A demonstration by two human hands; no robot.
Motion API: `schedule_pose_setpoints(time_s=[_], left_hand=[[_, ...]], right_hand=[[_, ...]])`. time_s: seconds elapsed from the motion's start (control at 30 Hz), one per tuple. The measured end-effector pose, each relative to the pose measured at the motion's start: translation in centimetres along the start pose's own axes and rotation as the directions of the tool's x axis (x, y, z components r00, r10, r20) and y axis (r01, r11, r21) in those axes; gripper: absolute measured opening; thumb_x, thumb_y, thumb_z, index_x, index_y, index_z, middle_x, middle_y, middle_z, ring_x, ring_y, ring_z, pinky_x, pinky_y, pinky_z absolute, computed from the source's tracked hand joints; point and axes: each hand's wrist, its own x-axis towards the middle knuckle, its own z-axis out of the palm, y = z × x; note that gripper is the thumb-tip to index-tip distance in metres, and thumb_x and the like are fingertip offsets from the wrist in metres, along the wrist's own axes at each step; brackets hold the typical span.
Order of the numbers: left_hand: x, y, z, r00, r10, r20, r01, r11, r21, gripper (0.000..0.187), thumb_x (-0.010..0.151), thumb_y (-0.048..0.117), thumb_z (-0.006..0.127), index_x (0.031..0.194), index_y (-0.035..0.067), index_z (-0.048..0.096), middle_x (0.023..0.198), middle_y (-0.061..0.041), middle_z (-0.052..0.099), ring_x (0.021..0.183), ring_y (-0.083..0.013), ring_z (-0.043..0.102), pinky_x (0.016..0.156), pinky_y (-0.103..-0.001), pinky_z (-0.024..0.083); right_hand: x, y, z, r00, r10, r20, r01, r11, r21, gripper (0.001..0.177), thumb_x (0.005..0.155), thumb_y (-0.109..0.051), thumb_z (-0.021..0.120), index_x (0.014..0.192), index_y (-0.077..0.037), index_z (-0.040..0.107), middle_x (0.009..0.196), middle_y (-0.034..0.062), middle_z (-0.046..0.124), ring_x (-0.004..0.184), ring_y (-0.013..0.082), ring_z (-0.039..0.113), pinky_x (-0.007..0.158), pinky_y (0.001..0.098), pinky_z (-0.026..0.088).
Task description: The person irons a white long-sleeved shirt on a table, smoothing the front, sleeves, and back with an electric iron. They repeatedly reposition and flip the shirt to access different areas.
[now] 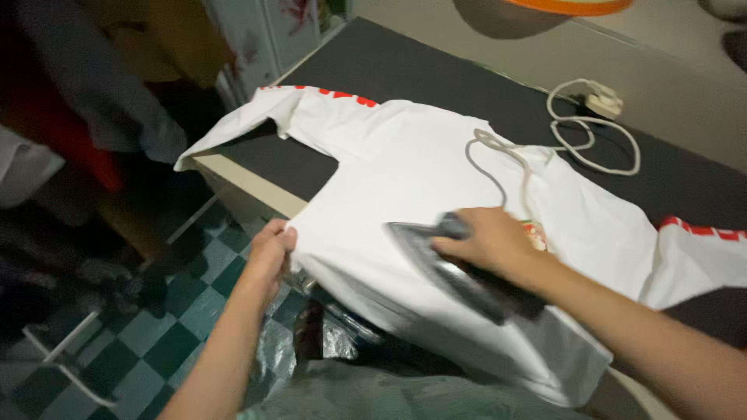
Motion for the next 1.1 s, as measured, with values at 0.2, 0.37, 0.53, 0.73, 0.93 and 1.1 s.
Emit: schedule_pose_setpoints(time_s=[0.2, 0.37, 0.53, 0.73, 0.93, 1.1], left_hand=[[-1.7, 4.7, 2.7, 0.978, -0.086, 0.191, 0.128, 0.968, -0.218, 0.048, 0.094, 0.026, 0.059, 0.128, -0.007, 0.062, 0.127, -0.021, 0.071, 0.111, -0.0298, 0.07, 0.096, -0.043, 0.053], [-1.5, 8.2, 4.8, 0.989, -0.109, -0.101, 0.103, 0.993, -0.064, 0.048, 0.096, 0.021, 0.062, 0.131, -0.011, 0.056, 0.126, -0.028, 0.068, 0.108, -0.0355, 0.071, 0.093, -0.049, 0.055], [-1.0, 7.6, 4.0, 0.989, -0.036, -0.146, -0.006, 0.96, -0.279, 0.045, 0.091, 0.013, 0.067, 0.125, -0.015, 0.06, 0.125, -0.026, 0.069, 0.108, -0.0364, 0.071, 0.089, -0.048, 0.058], [-1.1, 5.9, 2.9, 0.962, -0.14, -0.235, 0.093, 0.976, -0.199, 0.047, 0.092, 0.018, 0.067, 0.128, -0.012, 0.057, 0.124, -0.026, 0.067, 0.104, -0.0374, 0.071, 0.086, -0.052, 0.057], [-0.2, 6.8, 1.9, 0.991, -0.117, -0.059, 0.108, 0.986, -0.13, 0.052, 0.089, 0.027, 0.071, 0.128, -0.006, 0.065, 0.125, -0.021, 0.072, 0.107, -0.0343, 0.07, 0.087, -0.045, 0.053], [-0.2, 8.3, 3.0, 0.975, -0.191, -0.113, 0.169, 0.97, -0.175, 0.049, 0.09, 0.026, 0.067, 0.129, -0.003, 0.062, 0.125, -0.019, 0.069, 0.109, -0.0372, 0.068, 0.087, -0.054, 0.051]], right_hand=[[0.2, 16.5, -6.0, 0.908, 0.36, -0.215, -0.379, 0.924, -0.055, 0.072, 0.079, -0.066, 0.073, 0.107, 0.001, 0.077, 0.089, 0.0232, 0.077, 0.076, 0.0351, 0.077, 0.072, 0.0452, 0.061], [-1.6, 18.5, -4.1, 0.878, 0.471, -0.086, -0.473, 0.881, -0.006, 0.074, 0.079, -0.068, 0.069, 0.105, 0.0, 0.079, 0.087, 0.0233, 0.079, 0.076, 0.0346, 0.08, 0.07, 0.0455, 0.064], [-6.5, 15.1, -0.6, 0.946, 0.317, -0.066, -0.317, 0.948, 0.011, 0.072, 0.07, -0.07, 0.069, 0.106, -0.008, 0.077, 0.084, 0.0185, 0.078, 0.071, 0.0308, 0.077, 0.07, 0.0423, 0.061], [0.6, 18.1, -6.5, 0.87, 0.443, -0.216, -0.463, 0.885, -0.049, 0.075, 0.079, -0.066, 0.073, 0.102, 0.005, 0.078, 0.087, 0.0255, 0.076, 0.076, 0.0365, 0.077, 0.072, 0.0438, 0.061], [-2.0, 10.2, -4.3, 0.951, 0.292, -0.106, -0.289, 0.956, 0.044, 0.064, 0.075, -0.061, 0.074, 0.103, -0.004, 0.079, 0.085, 0.0187, 0.076, 0.076, 0.0303, 0.075, 0.074, 0.0443, 0.06], [-6.1, 5.3, -1.8, 0.934, 0.339, 0.116, -0.348, 0.935, 0.07, 0.053, 0.083, -0.057, 0.07, 0.104, -0.009, 0.077, 0.08, 0.0144, 0.077, 0.068, 0.027, 0.075, 0.073, 0.0422, 0.059]])
